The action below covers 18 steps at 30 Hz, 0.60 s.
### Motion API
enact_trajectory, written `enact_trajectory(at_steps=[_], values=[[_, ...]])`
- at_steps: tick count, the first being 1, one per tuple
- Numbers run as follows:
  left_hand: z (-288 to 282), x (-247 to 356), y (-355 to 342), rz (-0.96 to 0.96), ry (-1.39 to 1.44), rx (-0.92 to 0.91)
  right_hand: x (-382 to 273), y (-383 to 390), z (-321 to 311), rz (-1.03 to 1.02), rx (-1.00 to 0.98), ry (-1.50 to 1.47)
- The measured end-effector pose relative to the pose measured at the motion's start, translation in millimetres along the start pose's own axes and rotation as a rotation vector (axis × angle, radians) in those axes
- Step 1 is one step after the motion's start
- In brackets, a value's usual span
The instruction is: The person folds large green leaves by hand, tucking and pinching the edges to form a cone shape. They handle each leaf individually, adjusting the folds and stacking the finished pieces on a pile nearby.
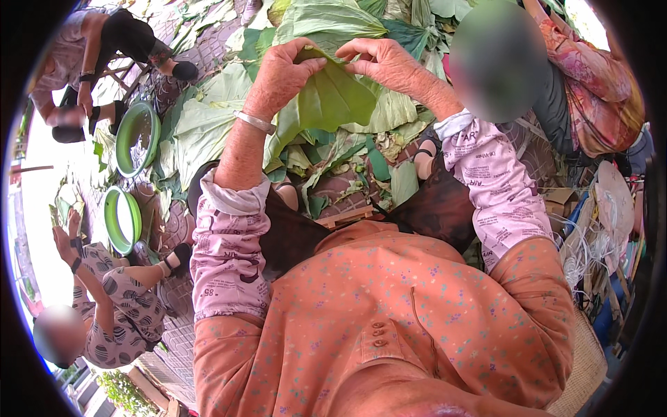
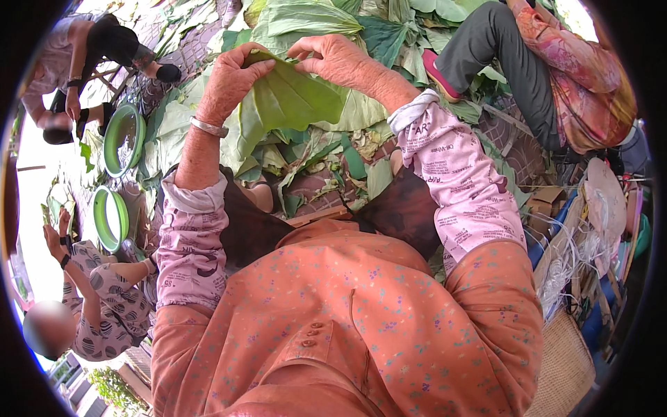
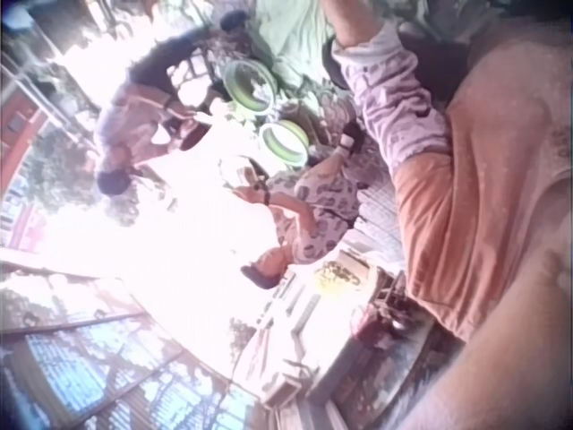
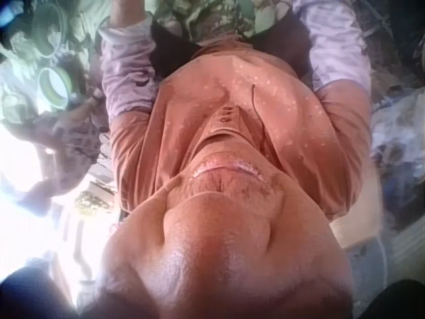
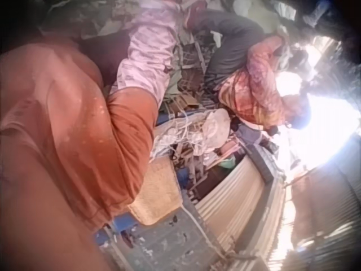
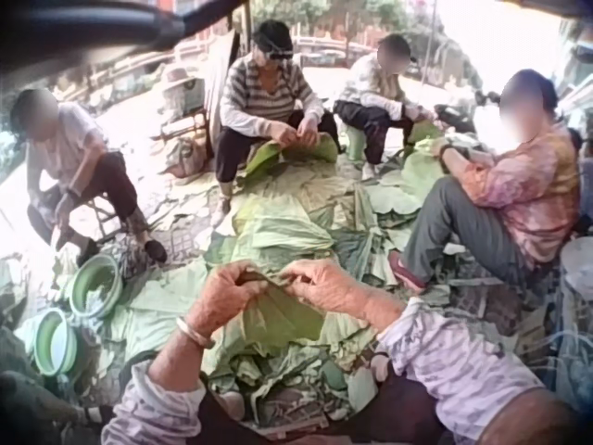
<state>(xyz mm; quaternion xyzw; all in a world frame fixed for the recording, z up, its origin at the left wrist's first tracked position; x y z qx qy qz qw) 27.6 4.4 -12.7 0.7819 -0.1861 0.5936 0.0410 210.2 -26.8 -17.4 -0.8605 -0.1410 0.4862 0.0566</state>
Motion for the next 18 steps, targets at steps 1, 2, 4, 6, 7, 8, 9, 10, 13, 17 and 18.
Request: enact_trajectory(at_steps=[1,2,4,6,7,8,9,10,13,17,18], values=[[0.8,1.4,0.7,-0.006,0.033,0.014,0.6,-1.0,0.4,0.031,0.000,-0.001],[1.9,2.7,1.3,-0.012,0.066,0.028,0.2,-1.9,-0.4,0.063,0.001,-0.002],[3.3,4.2,1.9,-0.001,0.090,0.043,0.8,-3.2,-0.8,0.041,0.045,-0.018],[4.9,4.7,2.6,0.035,0.068,0.046,-0.8,-1.2,-1.5,0.059,0.081,0.033],[6.5,4.4,3.3,0.045,0.058,0.047,-1.2,-0.2,-1.8,0.069,0.099,0.059],[9.1,4.2,4.1,0.055,0.048,0.046,2.8,-0.1,-1.6,0.141,0.103,0.044],[11.9,5.1,4.5,0.066,0.039,0.042,8.7,0.1,-2.3,0.215,0.110,0.030],[13.1,7.0,5.9,0.068,0.058,0.053,13.5,0.9,-3.9,0.291,0.117,0.016],[15.6,12.5,9.8,0.076,0.078,0.088,17.6,4.9,-10.0,0.333,0.064,-0.053],[13.9,7.8,9.2,0.085,0.054,0.121,18.4,13.6,-7.5,0.169,-0.002,-0.142],[14.2,7.9,9.7,0.087,0.064,0.118,16.8,15.0,-7.4,0.081,0.056,-0.080]])
Point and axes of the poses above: each hand's wrist, its own y-axis away from the middle knuckle, its own z-axis out of the palm, x = y × z, the point moved 3 cm from there along -y, towards the middle knuckle, and after that the axes turned 11 degrees about x, right-handed, at the moved point
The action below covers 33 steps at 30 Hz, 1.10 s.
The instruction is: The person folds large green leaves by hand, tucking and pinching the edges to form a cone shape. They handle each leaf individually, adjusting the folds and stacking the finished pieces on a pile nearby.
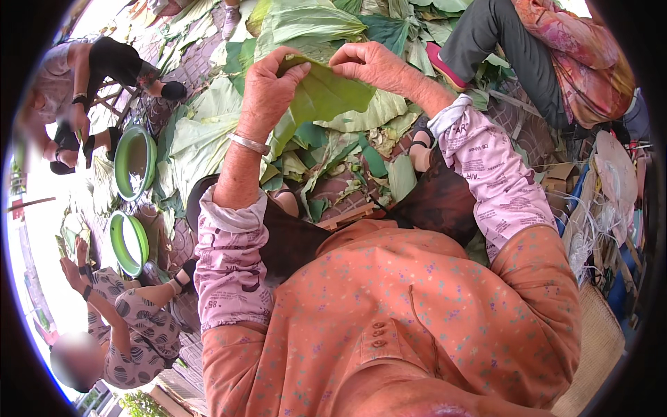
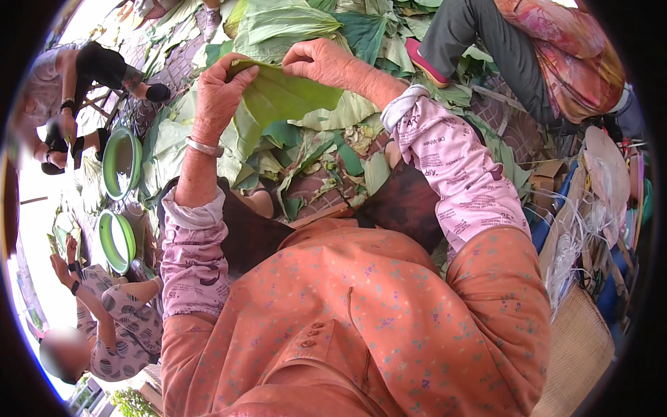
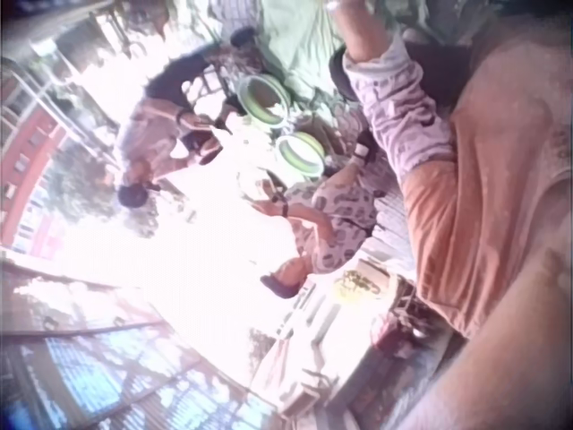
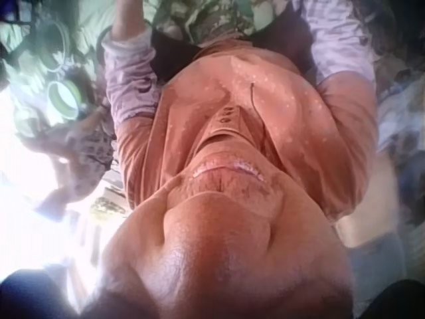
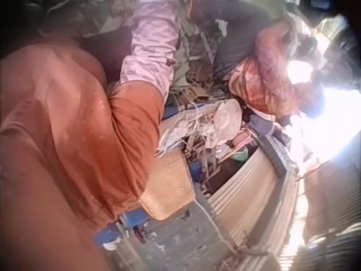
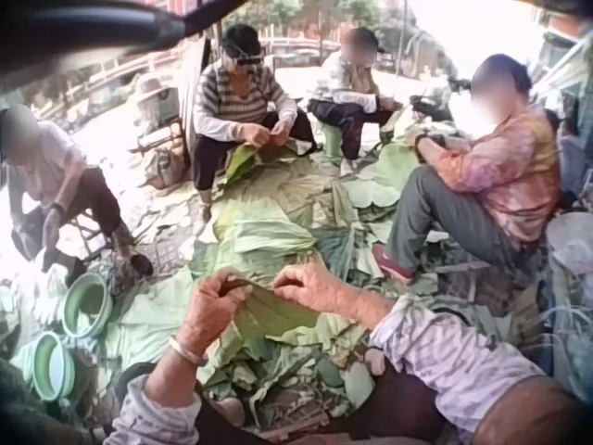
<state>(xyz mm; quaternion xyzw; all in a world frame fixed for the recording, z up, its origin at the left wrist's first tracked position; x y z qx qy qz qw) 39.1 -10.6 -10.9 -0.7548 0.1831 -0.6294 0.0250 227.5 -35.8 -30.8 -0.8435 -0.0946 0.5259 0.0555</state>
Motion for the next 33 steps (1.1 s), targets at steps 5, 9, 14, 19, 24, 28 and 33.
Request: enact_trajectory(at_steps=[5,9,14,19,24,28,33], values=[[4.8,6.8,3.6,-0.008,0.026,0.004,0.8,6.3,-5.7,0.040,0.052,-0.010],[7.4,2.6,6.2,0.015,0.035,0.001,10.6,2.9,-10.0,0.118,0.083,0.058],[-0.5,8.2,4.6,0.026,0.059,0.030,27.0,-1.5,-27.3,0.180,0.083,0.024],[-2.0,7.5,3.7,0.016,0.066,0.043,13.5,4.7,-21.9,0.116,-0.034,0.036],[-1.1,10.5,4.5,0.035,0.058,0.050,22.4,5.9,-15.7,0.000,0.033,0.160],[-0.1,9.1,6.5,0.028,0.045,0.056,33.4,2.2,-17.8,0.069,0.132,0.254],[-4.9,7.9,5.2,0.027,0.075,0.063,36.0,2.2,-22.6,0.114,0.070,0.164]])
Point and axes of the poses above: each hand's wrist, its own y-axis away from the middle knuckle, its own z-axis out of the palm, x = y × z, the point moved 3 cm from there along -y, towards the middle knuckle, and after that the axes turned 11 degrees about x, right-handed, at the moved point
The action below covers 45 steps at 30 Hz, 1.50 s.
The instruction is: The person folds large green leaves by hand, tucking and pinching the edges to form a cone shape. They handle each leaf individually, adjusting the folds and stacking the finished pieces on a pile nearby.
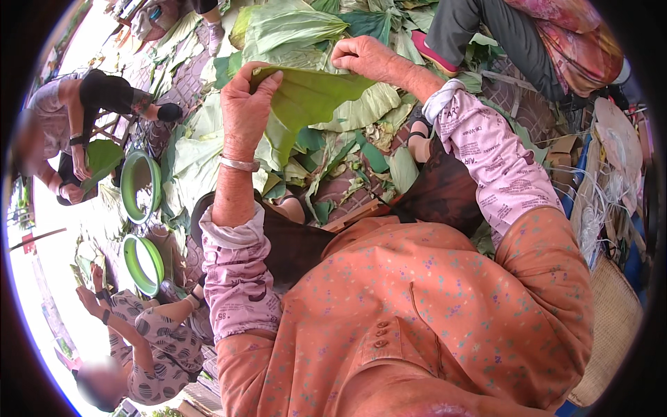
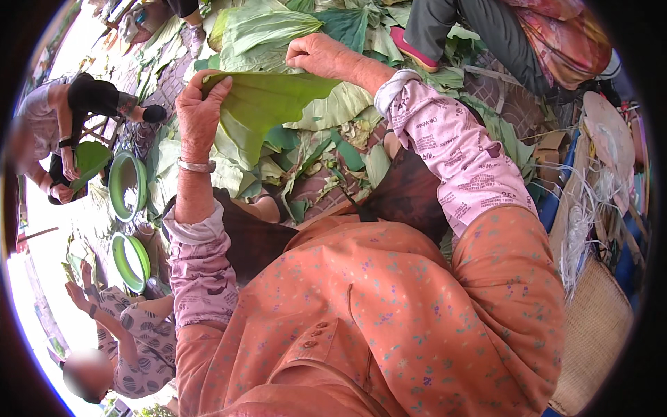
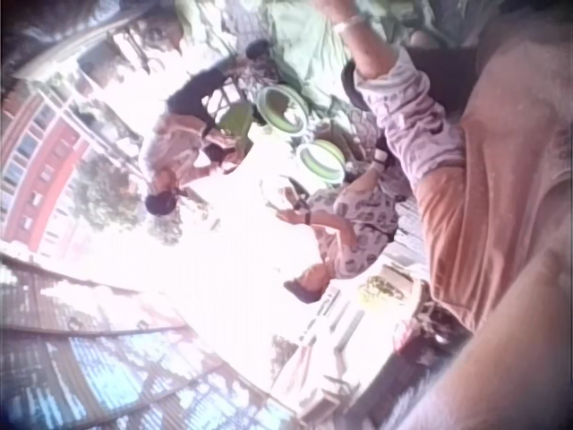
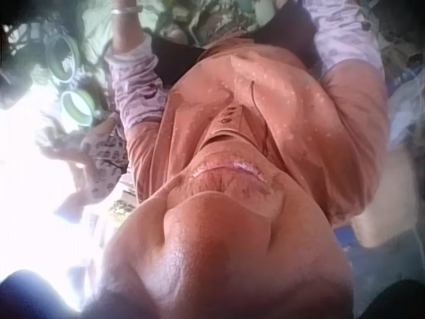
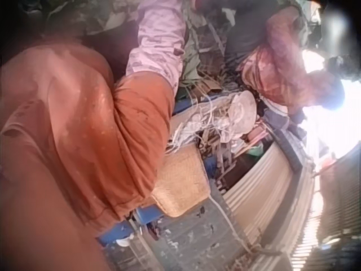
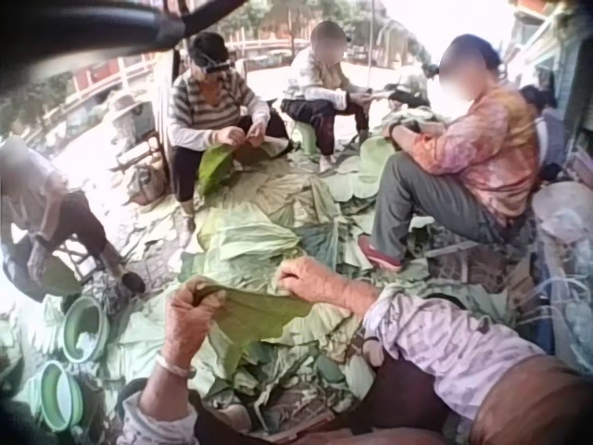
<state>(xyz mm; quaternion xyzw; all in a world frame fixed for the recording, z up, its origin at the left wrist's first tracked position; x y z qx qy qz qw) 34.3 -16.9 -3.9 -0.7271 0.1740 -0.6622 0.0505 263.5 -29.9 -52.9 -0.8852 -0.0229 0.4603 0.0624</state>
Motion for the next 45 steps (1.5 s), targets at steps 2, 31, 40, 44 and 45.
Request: enact_trajectory(at_steps=[2,31,40,44,45], values=[[-1.5,2.6,-0.5,0.024,-0.016,0.032,-4.1,2.0,0.4,-0.025,-0.042,-0.038],[-19.1,-4.4,-4.9,-0.034,0.116,0.075,8.2,4.3,-6.4,-0.025,-0.034,0.082],[-33.8,-0.8,-9.8,-0.039,0.137,0.130,27.6,-0.7,-20.0,-0.003,0.112,0.319],[-37.9,-2.1,-9.6,-0.016,0.143,0.115,31.6,3.4,-24.7,0.021,0.121,0.389],[-38.8,-2.6,-9.6,-0.020,0.151,0.112,29.9,3.8,-27.8,0.032,0.130,0.453]])
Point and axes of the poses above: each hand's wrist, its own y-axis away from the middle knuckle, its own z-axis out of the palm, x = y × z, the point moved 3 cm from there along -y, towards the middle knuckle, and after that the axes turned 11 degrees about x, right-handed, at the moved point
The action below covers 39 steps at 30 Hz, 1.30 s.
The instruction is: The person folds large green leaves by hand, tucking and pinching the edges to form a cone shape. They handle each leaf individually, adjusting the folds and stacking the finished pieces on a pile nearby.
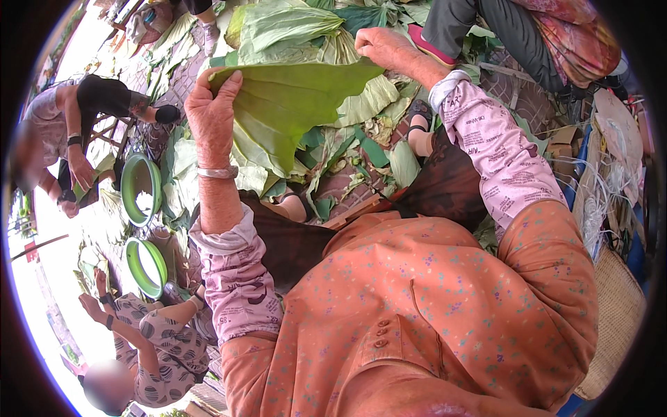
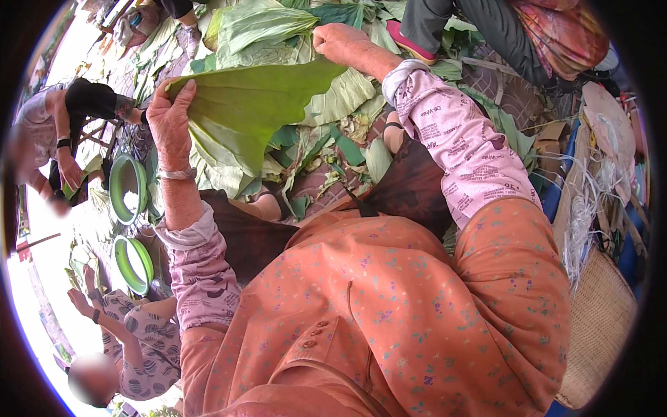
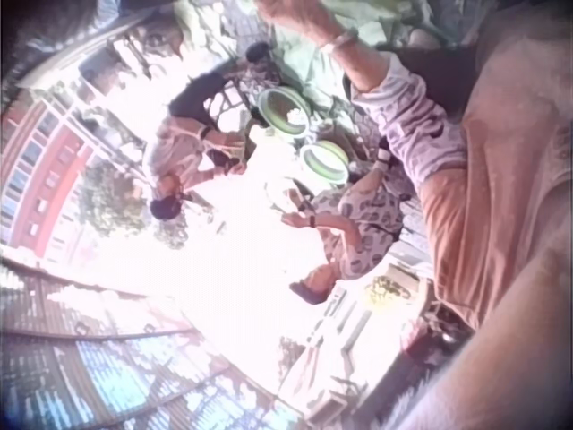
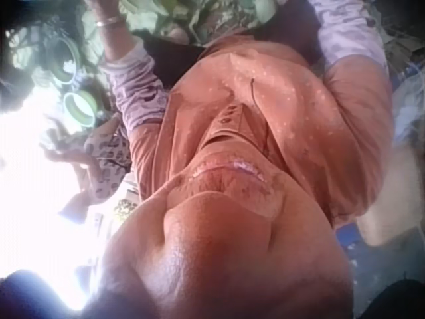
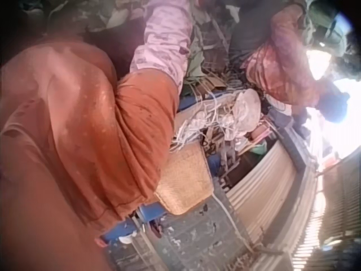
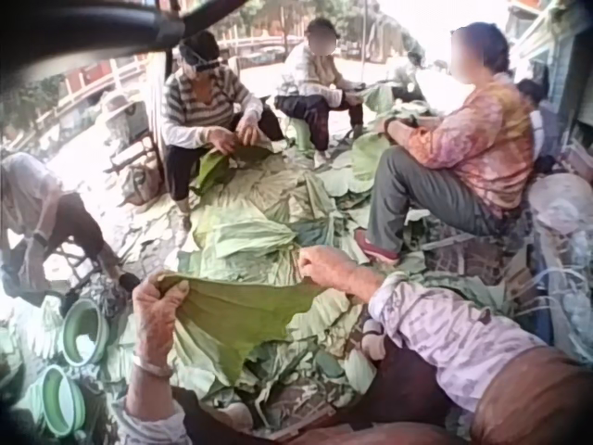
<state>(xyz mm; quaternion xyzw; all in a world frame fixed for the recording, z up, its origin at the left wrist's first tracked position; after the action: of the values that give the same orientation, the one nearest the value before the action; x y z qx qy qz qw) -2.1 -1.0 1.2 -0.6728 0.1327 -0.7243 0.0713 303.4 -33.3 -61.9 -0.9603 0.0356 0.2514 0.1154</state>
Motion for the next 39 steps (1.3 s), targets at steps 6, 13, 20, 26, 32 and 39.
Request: enact_trajectory(at_steps=[6,13,20,26,32,39], values=[[-6.1,0.2,-0.4,-0.016,-0.013,0.022,15.5,1.3,-1.0,0.001,-0.068,0.308],[-6.4,-1.0,0.6,-0.060,0.008,0.011,17.2,6.1,-0.6,-0.079,-0.274,0.689],[11.4,-1.1,7.2,-0.086,-0.103,-0.088,-69.5,6.9,-4.0,-0.115,-0.141,-0.617],[21.5,-3.3,12.2,-0.095,-0.093,-0.122,-91.1,10.4,3.8,-0.142,-0.209,-0.610],[28.9,-5.9,14.6,-0.088,-0.151,-0.139,-88.7,12.0,7.9,-0.088,-0.069,-0.352],[17.0,-4.4,9.8,-0.101,-0.053,-0.089,-39.2,-6.0,-1.5,0.039,0.036,-0.217]])
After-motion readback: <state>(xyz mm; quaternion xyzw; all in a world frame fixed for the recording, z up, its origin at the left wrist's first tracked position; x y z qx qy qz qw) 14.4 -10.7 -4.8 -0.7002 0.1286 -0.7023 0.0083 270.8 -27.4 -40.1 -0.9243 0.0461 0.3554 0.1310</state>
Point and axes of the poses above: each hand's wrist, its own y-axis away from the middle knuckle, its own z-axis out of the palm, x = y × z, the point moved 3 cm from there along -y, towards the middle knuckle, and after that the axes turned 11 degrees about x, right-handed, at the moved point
